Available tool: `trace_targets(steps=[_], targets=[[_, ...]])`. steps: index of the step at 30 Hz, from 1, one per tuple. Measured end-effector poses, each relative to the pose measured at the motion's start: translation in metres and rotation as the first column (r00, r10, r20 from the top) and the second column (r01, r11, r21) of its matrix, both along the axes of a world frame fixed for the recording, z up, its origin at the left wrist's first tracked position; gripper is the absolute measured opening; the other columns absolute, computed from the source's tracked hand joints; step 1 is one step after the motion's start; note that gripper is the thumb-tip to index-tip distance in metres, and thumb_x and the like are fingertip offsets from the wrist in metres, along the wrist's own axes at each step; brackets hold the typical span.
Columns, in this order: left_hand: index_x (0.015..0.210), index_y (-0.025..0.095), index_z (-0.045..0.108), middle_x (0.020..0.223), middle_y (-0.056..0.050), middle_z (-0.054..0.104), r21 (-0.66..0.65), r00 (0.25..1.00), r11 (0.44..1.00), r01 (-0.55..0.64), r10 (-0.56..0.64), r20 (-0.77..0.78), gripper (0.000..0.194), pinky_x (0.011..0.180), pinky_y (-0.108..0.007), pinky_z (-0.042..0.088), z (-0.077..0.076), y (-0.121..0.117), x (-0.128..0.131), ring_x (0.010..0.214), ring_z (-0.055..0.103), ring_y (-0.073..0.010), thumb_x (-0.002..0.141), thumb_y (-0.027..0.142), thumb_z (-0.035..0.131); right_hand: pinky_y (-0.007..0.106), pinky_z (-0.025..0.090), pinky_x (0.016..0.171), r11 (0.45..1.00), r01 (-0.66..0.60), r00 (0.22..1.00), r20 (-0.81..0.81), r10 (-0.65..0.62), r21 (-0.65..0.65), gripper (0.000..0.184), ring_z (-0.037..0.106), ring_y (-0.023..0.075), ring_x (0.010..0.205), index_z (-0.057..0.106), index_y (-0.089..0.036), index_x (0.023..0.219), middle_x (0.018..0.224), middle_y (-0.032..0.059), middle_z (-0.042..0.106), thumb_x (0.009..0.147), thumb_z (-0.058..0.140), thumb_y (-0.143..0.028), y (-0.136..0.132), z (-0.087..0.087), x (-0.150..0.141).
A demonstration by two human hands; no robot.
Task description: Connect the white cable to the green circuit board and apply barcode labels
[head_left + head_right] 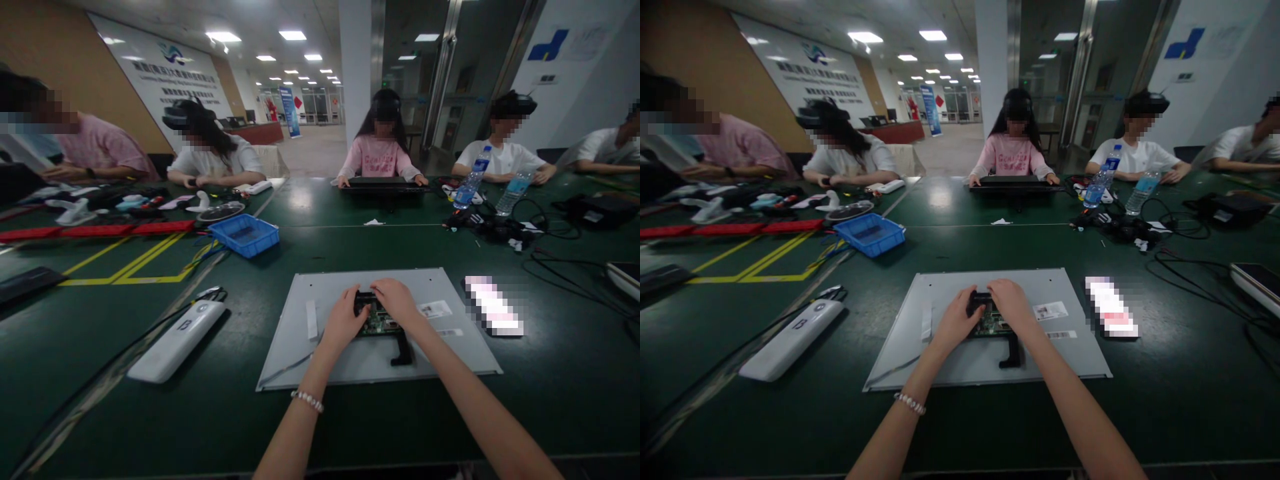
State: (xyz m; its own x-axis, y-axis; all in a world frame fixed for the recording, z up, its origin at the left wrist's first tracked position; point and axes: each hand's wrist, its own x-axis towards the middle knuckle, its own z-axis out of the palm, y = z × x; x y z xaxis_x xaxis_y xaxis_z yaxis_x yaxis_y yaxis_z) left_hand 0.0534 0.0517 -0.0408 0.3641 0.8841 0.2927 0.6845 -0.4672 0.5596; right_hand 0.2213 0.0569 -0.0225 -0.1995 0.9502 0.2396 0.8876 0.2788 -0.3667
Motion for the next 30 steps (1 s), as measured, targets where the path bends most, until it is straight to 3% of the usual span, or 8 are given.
trace_targets(steps=[11,26,30], targets=[[0.126,0.016,0.042,0.122,-0.012,0.053,-0.013,1.0,1.0,0.0,0.0,0.009,0.045,0.095,-0.04,0.043,0.0019,-0.0012,0.0002,0.112,0.053,-0.0245,0.084,0.027,0.051,0.026,0.04,0.084,0.998,-0.06,0.998,-0.012,0.06,-0.034,0.025,0.059,0.0188,0.096,0.067,-0.02,0.099,0.099,0.0078,0.068,0.088,0.044,-0.017,0.0045,-0.0088,-0.0063],[0.125,0.017,0.043,0.122,-0.011,0.053,0.003,1.0,1.0,0.009,-0.009,0.005,0.043,0.095,-0.04,0.043,-0.0004,0.0006,0.0008,0.112,0.053,-0.024,0.085,0.027,0.05,0.027,0.041,0.084,0.999,-0.034,0.999,-0.024,0.033,-0.043,0.026,0.06,0.0189,0.095,0.068,-0.02,0.097,0.099,0.0072,0.068,0.088,0.043,-0.017,0.0056,-0.0103,-0.0086],[0.126,0.018,0.043,0.122,-0.01,0.053,-0.005,1.0,1.0,-0.003,0.003,-0.005,0.042,0.096,-0.04,0.042,0.0008,0.0003,0.0014,0.112,0.053,-0.0239,0.086,0.028,0.05,0.027,0.04,0.087,1.0,0.03,0.997,-0.074,-0.029,0.009,0.026,0.059,0.018,0.098,0.066,-0.02,0.101,0.104,0.0063,0.067,0.089,0.043,-0.018,0.004,-0.0033,-0.0011]])
